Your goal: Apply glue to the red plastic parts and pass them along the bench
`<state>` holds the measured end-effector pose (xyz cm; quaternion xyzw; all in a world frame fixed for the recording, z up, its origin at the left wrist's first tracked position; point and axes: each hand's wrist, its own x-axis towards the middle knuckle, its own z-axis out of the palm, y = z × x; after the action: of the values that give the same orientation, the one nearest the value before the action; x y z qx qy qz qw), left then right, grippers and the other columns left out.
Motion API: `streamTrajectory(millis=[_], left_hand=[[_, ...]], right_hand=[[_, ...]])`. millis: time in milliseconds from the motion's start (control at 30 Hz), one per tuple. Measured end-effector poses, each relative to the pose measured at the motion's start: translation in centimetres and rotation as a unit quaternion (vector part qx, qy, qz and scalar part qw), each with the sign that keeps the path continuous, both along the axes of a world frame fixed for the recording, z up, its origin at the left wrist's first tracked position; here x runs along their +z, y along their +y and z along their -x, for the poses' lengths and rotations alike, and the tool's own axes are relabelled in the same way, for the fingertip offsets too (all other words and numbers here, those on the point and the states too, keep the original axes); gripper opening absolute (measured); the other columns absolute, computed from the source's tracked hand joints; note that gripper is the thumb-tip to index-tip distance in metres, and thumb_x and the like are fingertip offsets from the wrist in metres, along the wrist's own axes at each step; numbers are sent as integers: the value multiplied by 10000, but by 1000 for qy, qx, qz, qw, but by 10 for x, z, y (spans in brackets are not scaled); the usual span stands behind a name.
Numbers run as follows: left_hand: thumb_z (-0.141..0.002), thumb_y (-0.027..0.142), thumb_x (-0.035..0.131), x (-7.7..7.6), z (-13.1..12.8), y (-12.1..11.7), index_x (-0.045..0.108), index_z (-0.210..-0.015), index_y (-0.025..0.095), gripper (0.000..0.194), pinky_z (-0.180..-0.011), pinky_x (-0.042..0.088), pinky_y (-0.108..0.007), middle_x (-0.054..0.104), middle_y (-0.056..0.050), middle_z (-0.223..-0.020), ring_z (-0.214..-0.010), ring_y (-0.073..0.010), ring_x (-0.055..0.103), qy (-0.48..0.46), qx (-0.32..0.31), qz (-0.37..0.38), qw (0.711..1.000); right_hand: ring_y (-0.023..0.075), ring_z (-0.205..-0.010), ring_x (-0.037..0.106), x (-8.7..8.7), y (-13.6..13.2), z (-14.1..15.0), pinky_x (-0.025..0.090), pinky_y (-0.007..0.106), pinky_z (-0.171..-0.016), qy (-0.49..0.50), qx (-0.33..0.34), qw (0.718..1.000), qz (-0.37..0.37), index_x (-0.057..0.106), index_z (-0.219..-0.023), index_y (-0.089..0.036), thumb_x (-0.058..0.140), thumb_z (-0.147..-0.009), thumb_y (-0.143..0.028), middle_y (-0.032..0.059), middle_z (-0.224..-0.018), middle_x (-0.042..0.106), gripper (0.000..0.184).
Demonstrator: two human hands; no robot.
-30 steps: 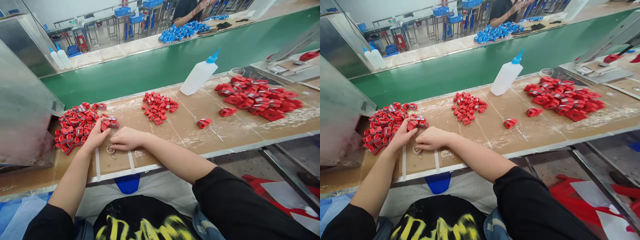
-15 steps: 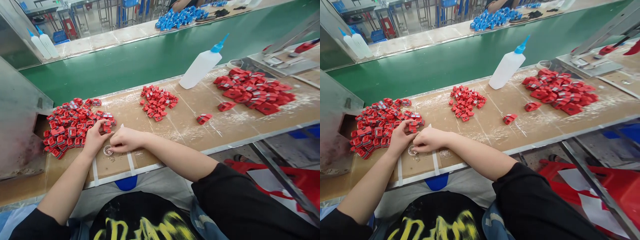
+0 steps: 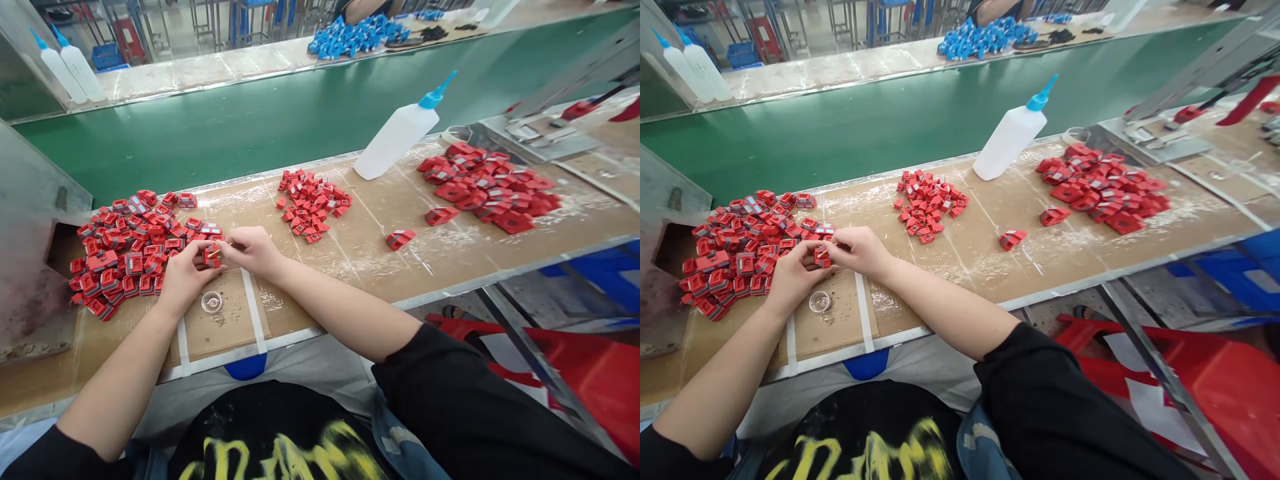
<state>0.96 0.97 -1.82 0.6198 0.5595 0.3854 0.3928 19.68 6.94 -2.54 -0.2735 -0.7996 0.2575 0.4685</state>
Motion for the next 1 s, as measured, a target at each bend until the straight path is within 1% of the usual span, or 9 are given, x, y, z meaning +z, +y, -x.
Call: streamTrajectory(millis=[267, 400, 500, 667, 733, 800, 867, 933, 1000], left_hand=[[-705, 402, 892, 0, 0, 0, 667, -1197, 217, 572, -911, 649, -433, 773, -74, -1128, -1008, -278, 764, -5, 13, 2, 1000], [-698, 409, 894, -1, -1, 0, 668, -1152, 209, 544, -919, 647, -434, 778, -59, -1082, -1000, -274, 766, -11, 15, -3, 1000], [-704, 394, 889, -2, 0, 0, 662, -1163, 212, 543, -916, 647, -423, 773, -61, -1101, -998, -269, 765, -13, 15, -5, 1000], [-718, 378, 871, 0, 0, 0, 648, -1171, 212, 532, -905, 638, -399, 761, -63, -1133, -998, -257, 760, -9, 18, -9, 1000], [-727, 370, 856, 2, 0, 0, 638, -1182, 212, 528, -889, 632, -378, 747, -67, -1168, -984, -245, 758, -9, 24, -15, 1000], [-739, 359, 838, 4, 1, 0, 623, -1201, 218, 529, -846, 627, -351, 738, -61, -1164, -934, -228, 756, -3, 30, -20, 999], [-750, 362, 826, 7, 1, 0, 600, -1203, 228, 523, -816, 616, -336, 741, -43, -1083, -885, -215, 750, -6, 34, -27, 999], [-764, 384, 817, 8, 2, 0, 578, -1190, 239, 509, -813, 606, -331, 737, -29, -1019, -874, -211, 745, -19, 36, -31, 999], [-773, 423, 811, 8, 3, 0, 556, -1182, 248, 513, -761, 605, -321, 737, -32, -1016, -846, -211, 745, -41, 39, -23, 998]], right_hand=[[98, -566, 367, 2, 0, -3, 320, 258, -596, -62, -40, 997, -9, 452, -630, -197, 503, -995, -328, -37, -588, 412, 392], [95, -556, 350, 2, -1, -2, 311, 255, -580, -53, -23, 998, -6, 474, -632, -193, 506, -1000, -366, -38, -580, 426, 408], [92, -559, 347, 3, -1, -2, 297, 257, -577, -45, -38, 998, -11, 457, -613, -190, 515, -991, -346, -39, -576, 410, 413], [92, -551, 375, 13, -4, -7, 311, 251, -573, -45, -21, 999, 3, 446, -607, -196, 508, -997, -360, -36, -566, 431, 428], [94, -545, 396, 17, -11, -7, 320, 248, -575, -51, 14, 999, -5, 471, -614, -195, 485, -1013, -375, -33, -564, 450, 438], [96, -533, 419, 20, -21, -4, 315, 251, -572, -112, 104, 988, -26, 502, -601, -191, 493, -1019, -396, -27, -550, 476, 465], [106, -536, 453, 21, -29, 1, 293, 265, -567, -212, 181, 958, -59, 540, -585, -187, 522, -1016, -449, -10, -552, 533, 505], [125, -584, 517, 23, -29, 2, 276, 281, -570, -295, 181, 934, -89, 595, -599, -188, 534, -1007, -533, 19, -615, 617, 537], [148, -671, 584, 27, -17, -6, 291, 284, -587, -337, 100, 932, -86, 675, -680, -195, 509, -1001, -605, 43, -716, 682, 547]])
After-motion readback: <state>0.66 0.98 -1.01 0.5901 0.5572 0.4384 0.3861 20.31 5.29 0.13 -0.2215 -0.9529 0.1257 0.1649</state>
